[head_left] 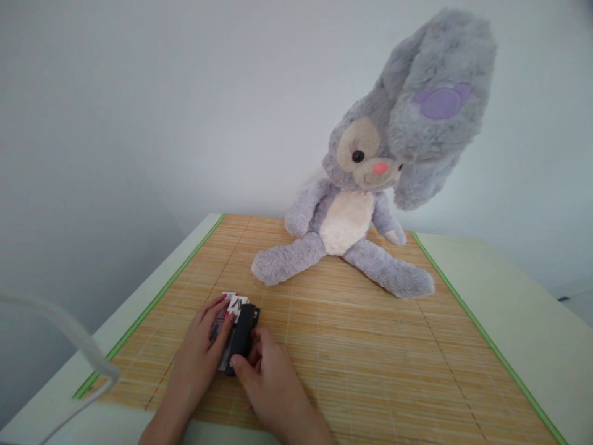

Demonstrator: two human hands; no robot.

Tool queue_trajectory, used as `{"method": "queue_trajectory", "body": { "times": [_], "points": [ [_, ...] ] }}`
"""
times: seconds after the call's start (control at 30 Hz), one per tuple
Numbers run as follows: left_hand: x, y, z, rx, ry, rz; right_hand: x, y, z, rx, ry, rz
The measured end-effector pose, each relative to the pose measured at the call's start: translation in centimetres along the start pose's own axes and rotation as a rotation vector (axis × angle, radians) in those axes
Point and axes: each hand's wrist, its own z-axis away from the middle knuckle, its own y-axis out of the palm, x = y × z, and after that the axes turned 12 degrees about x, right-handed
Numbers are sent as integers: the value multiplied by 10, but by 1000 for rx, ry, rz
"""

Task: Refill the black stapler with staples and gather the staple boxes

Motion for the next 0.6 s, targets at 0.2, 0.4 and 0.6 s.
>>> {"method": "queue_trajectory", "body": {
  "times": [0.2,0.4,0.6],
  "points": [
    [4,-1,-1,-2,-12,5,-2,6,0,14,42,-44],
    [8,-1,0,-4,-30,16,-7,13,-1,-24,35,-1],
    [11,0,1,-28,-53,23,-9,14,-1,-31,38,16]
  ]
}}
